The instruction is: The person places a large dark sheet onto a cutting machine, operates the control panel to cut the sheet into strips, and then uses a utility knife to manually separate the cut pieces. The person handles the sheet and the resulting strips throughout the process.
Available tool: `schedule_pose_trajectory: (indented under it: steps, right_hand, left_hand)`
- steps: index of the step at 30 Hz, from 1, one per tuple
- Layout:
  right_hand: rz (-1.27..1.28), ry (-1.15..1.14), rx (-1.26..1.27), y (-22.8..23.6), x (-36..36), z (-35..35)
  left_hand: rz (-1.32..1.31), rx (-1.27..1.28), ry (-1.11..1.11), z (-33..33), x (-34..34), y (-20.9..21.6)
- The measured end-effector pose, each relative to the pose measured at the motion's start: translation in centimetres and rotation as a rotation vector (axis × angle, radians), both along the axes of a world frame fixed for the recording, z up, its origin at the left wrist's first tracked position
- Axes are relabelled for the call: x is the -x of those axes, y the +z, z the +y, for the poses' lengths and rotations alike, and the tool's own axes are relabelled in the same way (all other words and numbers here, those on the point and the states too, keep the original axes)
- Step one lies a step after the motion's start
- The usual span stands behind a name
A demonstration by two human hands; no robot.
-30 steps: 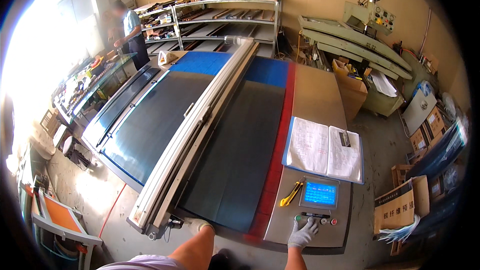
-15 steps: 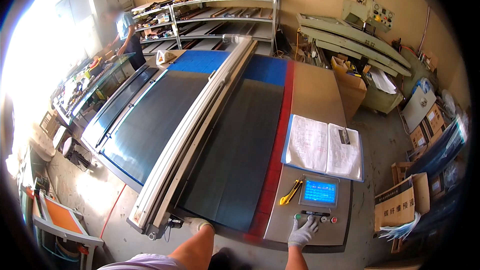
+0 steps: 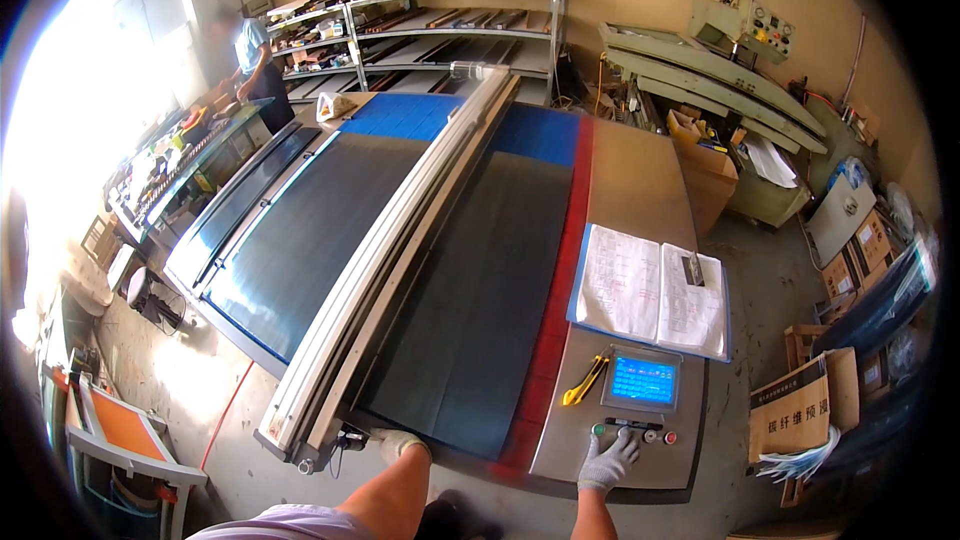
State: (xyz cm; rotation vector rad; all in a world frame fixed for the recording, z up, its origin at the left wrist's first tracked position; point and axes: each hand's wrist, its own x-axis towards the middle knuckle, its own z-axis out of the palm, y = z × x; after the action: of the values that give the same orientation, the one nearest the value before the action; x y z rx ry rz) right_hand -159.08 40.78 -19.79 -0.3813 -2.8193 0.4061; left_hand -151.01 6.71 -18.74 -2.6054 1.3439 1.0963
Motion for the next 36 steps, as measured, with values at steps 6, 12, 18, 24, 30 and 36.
schedule_pose_trajectory:
  steps: [6, 12, 18, 24, 30, 36]
  right_hand:
    - [0.015, -0.014, -0.021, 0.1, 0.0, 0.0]
    - [0.007, 0.003, -0.001, 0.1, 0.0, -0.3]
    - [0.022, 0.003, -0.002, -0.1, 0.0, 0.0]
    - [0.0, 0.0, -0.005, 0.0, 0.0, 0.1]
    - [0.008, 0.008, 0.017, 0.0, 0.0, 0.0]
    - [0.018, 0.001, 0.0, -0.4, 0.0, 0.5]
  left_hand:
    - [0.008, -0.006, 0.011, 0.5, 0.5, 2.2]
    - [0.018, -0.003, 0.044, -0.5, -0.6, -4.3]
    - [0.028, -0.009, 0.058, 0.1, 0.2, 0.6]
    - [0.04, -0.011, 0.08, 1.5, 1.0, 6.5]
    - [0.051, -0.009, 0.108, 1.0, 0.5, 2.5]
    - [0.061, -0.011, 0.13, 1.9, 1.1, 6.3]
